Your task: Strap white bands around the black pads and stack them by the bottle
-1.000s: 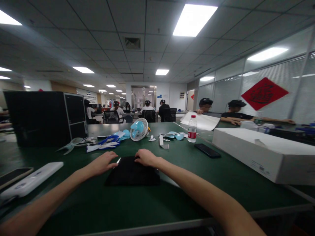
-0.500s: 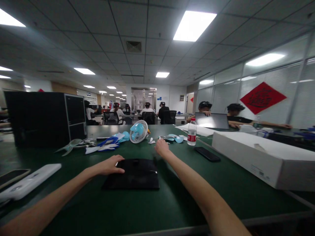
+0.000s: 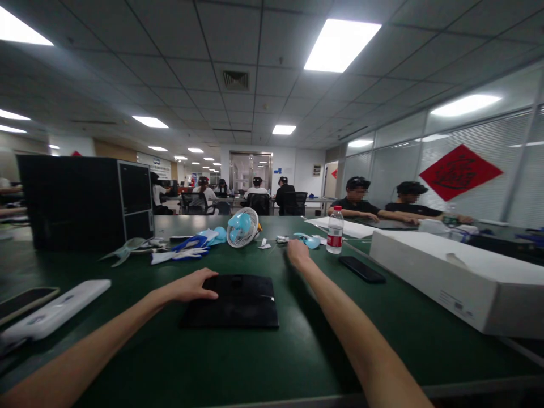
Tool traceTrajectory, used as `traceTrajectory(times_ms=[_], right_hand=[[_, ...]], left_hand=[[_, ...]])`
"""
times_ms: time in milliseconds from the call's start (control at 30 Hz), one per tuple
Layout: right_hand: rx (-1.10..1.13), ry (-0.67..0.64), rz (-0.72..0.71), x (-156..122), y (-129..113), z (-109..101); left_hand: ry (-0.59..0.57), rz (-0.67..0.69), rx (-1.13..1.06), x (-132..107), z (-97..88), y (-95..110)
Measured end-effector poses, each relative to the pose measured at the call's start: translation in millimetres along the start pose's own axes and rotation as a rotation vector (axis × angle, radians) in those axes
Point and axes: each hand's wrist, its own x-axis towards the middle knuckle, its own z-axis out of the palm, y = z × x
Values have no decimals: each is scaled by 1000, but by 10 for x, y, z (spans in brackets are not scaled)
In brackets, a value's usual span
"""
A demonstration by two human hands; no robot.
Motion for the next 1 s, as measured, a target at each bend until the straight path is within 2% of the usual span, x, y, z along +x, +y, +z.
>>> traceTrajectory(times_ms=[233,333,433,500,633,733,833,1000], right_hand=[[-95,214,25,-182,217,-392],[-24,330,-25,-343,230,-503],[147,361,-105,-509,172,-571],[266,334,-186,-605,101,-600],[446,242,-302,-755,-88,-641],[577,154,-344,-854,-245,-660],[702,56,-375,-946,-388,-667],[822,-75,-400,-1029,-516,-659]], left_hand=[[21,-14,-5,-3,-1,39],[34,-5,-3,25,32,2],[63,-3,5,46,40,-28],[165,-4,17,50,-3,-25],[573,4,37,17,-198,54],[754,31,16,-47,-337,154],[807,55,-45,-121,-399,254],[744,68,-82,-196,-398,375]])
